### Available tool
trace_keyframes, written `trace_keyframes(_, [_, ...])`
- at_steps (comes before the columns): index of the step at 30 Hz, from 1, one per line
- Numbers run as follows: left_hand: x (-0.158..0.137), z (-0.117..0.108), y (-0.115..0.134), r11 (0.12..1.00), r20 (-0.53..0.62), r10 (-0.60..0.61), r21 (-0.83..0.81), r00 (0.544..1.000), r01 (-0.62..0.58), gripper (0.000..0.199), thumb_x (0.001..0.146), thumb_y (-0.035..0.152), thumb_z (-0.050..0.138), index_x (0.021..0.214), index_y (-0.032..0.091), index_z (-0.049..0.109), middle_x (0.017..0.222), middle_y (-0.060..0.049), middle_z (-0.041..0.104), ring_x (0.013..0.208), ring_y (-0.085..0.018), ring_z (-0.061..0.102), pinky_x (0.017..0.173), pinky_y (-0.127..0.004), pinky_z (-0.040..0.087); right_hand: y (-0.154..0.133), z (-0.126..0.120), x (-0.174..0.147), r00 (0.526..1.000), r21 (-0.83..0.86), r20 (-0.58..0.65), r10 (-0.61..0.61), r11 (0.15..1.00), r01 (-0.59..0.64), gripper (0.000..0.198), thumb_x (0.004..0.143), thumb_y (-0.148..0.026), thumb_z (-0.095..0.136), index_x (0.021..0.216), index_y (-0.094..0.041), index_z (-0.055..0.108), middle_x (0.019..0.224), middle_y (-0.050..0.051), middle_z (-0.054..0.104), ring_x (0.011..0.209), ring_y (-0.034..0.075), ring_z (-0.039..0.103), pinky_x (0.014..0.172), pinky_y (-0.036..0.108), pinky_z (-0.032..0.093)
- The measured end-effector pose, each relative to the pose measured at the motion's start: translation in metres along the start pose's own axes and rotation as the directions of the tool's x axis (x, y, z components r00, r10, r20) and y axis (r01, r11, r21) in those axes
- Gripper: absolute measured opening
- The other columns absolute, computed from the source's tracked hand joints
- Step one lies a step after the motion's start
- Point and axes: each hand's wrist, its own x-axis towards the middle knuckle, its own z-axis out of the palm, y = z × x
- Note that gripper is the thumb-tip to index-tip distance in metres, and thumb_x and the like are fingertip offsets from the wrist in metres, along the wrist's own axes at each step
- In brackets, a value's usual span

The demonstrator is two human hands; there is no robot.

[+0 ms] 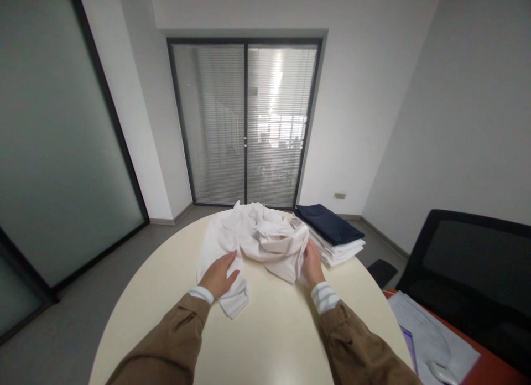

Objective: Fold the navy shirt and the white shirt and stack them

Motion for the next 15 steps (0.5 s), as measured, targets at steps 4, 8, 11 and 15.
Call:
trace_keyframes(4, [0.001,-0.004,0.01,0.992,0.002,0.126,0.024,0.992,-0.126,0.065,0.082,0.016,0.053,0.146,0.02,0.039,0.145,-0.012,0.046,0.133,-0.026,0.044,0.112,-0.046,0.035,0.013,-0.001,0.004,0.983,-0.05,-0.077,0.168,0.984,-0.172,0.04,0.089,-0.042,0.027,0.096,-0.018,0.058,0.106,0.012,0.061,0.108,0.024,0.052,0.099,0.037,0.04])
trace_keyframes(8, [0.001,-0.005,0.018,0.971,0.096,0.234,0.021,0.967,-0.237,0.07,0.077,0.001,0.045,0.142,0.027,0.045,0.148,-0.006,0.044,0.136,-0.022,0.041,0.114,-0.044,0.033,0.022,0.003,0.004,0.932,0.012,-0.144,0.332,0.942,-0.334,0.042,0.087,-0.051,0.035,0.106,-0.016,0.048,0.09,0.009,0.062,0.089,0.025,0.06,0.082,0.037,0.047])
trace_keyframes(11, [0.0,-0.005,0.019,0.971,0.148,0.239,-0.019,0.96,-0.239,0.075,0.076,-0.003,0.042,0.144,0.03,0.042,0.152,-0.005,0.038,0.139,-0.021,0.036,0.115,-0.044,0.031,0.029,0.006,0.002,0.938,0.039,-0.099,0.331,0.944,-0.329,0.046,0.085,-0.047,0.039,0.119,-0.016,0.036,0.071,0.001,0.058,0.066,0.023,0.059,0.068,0.035,0.048])
trace_keyframes(15, [-0.002,-0.002,0.02,0.969,0.141,0.214,-0.157,0.967,-0.192,0.069,0.08,0.002,0.042,0.145,0.026,0.042,0.152,-0.005,0.038,0.14,-0.02,0.034,0.118,-0.043,0.026,0.033,0.007,-0.001,0.962,-0.014,-0.067,0.264,0.964,-0.265,0.045,0.082,-0.037,0.041,0.121,-0.017,0.034,0.064,-0.004,0.053,0.062,0.022,0.057,0.066,0.034,0.046])
